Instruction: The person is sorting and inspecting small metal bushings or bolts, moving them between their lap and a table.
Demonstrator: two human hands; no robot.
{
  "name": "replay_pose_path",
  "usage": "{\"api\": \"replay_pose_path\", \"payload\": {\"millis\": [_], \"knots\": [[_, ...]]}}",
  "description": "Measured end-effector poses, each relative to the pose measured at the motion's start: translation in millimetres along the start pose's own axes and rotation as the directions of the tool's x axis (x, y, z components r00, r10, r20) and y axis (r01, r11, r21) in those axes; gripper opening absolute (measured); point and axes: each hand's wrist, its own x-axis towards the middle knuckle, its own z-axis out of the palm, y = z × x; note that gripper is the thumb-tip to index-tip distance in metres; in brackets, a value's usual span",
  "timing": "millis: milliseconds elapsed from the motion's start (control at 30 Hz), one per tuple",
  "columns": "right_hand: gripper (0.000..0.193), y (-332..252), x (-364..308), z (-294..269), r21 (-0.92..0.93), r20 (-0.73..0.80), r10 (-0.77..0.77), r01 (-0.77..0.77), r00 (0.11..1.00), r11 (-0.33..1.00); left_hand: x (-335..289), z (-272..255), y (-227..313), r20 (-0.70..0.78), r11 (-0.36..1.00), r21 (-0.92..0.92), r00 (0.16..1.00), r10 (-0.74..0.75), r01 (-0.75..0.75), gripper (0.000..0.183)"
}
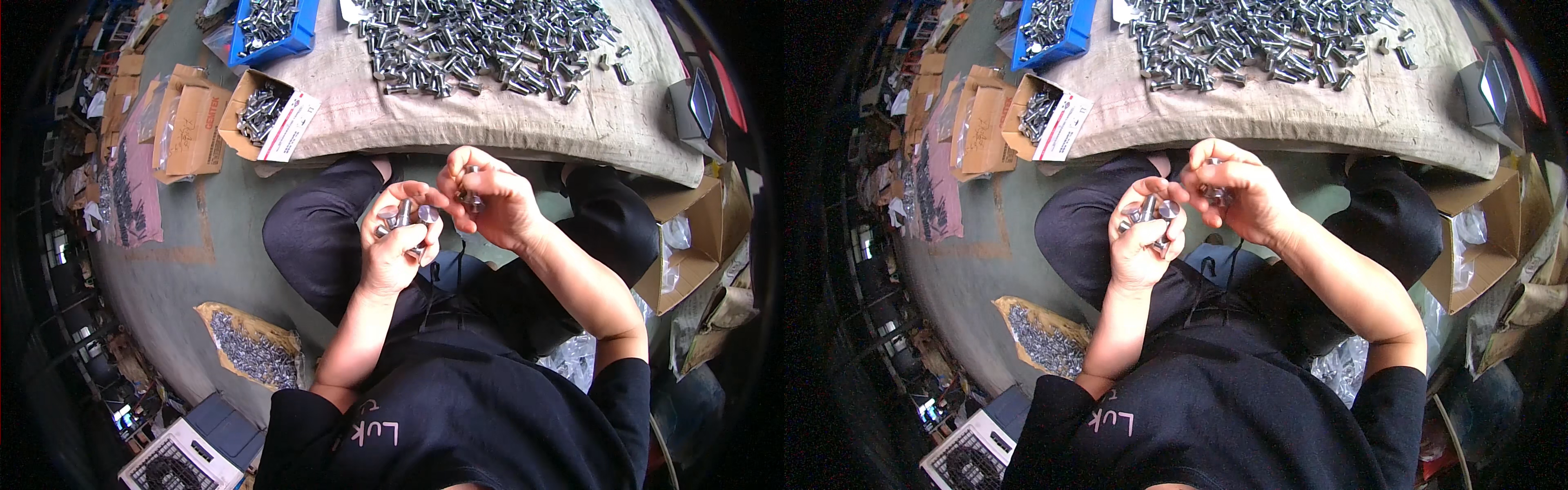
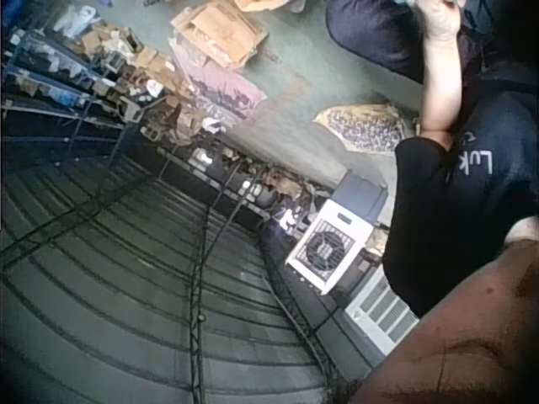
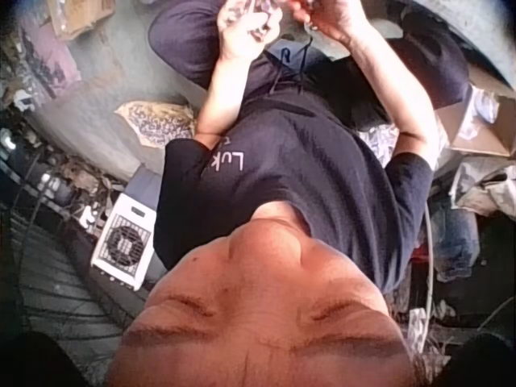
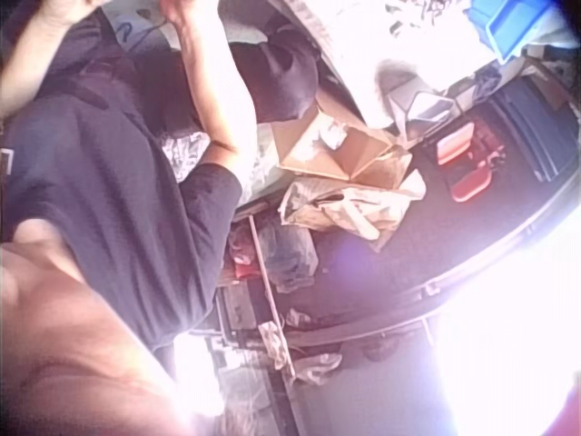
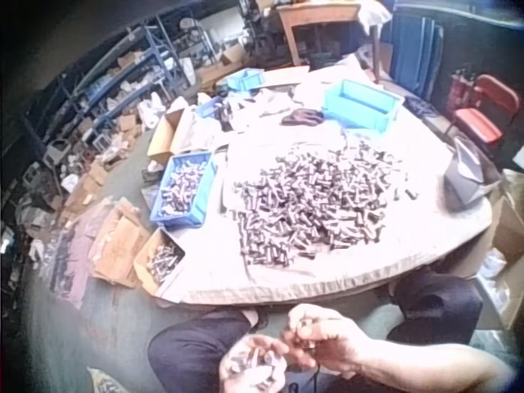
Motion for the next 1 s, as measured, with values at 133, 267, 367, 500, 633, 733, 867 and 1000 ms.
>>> {"api": "replay_pose_path", "payload": {"millis": [133, 267, 367, 500, 633, 733, 867, 1000], "knots": [[0.013, 5.7, -0.3, -3.3, -0.440, 0.002, 0.001, 0.000, 1.000, 0.898, 1.2, -2.0, 1.4, 0.008, 0.998, -0.041, 0.998, 0.056, -0.056, 0.049], [0.018, 12.0, -0.8, -0.4, -0.772, 0.075, -0.171, 0.165, 0.983, 0.614, 3.9, 2.0, 7.0, -0.058, 0.997, -0.079, 0.998, 0.020, -0.024, 0.058], [0.022, 6.7, -1.5, 5.4, -0.897, 0.109, -0.044, 0.117, 0.993, 0.426, 2.0, 1.3, 7.2, -0.024, 1.000, 0.024, 1.000, -0.018, 0.019, 0.060], [0.020, 24.6, 3.0, -8.1, -0.816, 0.215, -0.168, 0.271, 0.962, 0.511, 1.6, 1.5, 1.8, 0.002, 0.999, 0.017, 0.999, -0.049, 0.049, 0.063], [0.022, 16.1, -0.6, -6.9, -0.554, -0.117, 0.087, -0.138, 0.989, 0.821, 2.2, 0.3, 2.2, -0.010, 0.989, -0.121, 0.996, -0.090, 0.088, 0.051], [0.024, 12.6, 2.3, -2.8, -0.283, -0.198, 0.266, -0.314, 0.944, 0.906, 1.9, -15.1, -2.6, -0.039, 0.971, -0.223, 0.995, -0.093, 0.082, 0.035], [0.028, 11.8, 4.8, -6.2, -0.053, -0.192, 0.451, -0.469, 0.871, 0.882, 1.5, -20.7, -5.4, -0.132, 0.959, -0.275, 0.986, -0.105, 0.066, 0.028], [0.028, 13.3, 7.0, -14.0, 0.022, -0.128, 0.487, -0.489, 0.864, 0.872, 2.8, -22.2, -4.3, -0.052, 0.939, -0.333, 0.993, -0.106, 0.083, 0.028]]}}
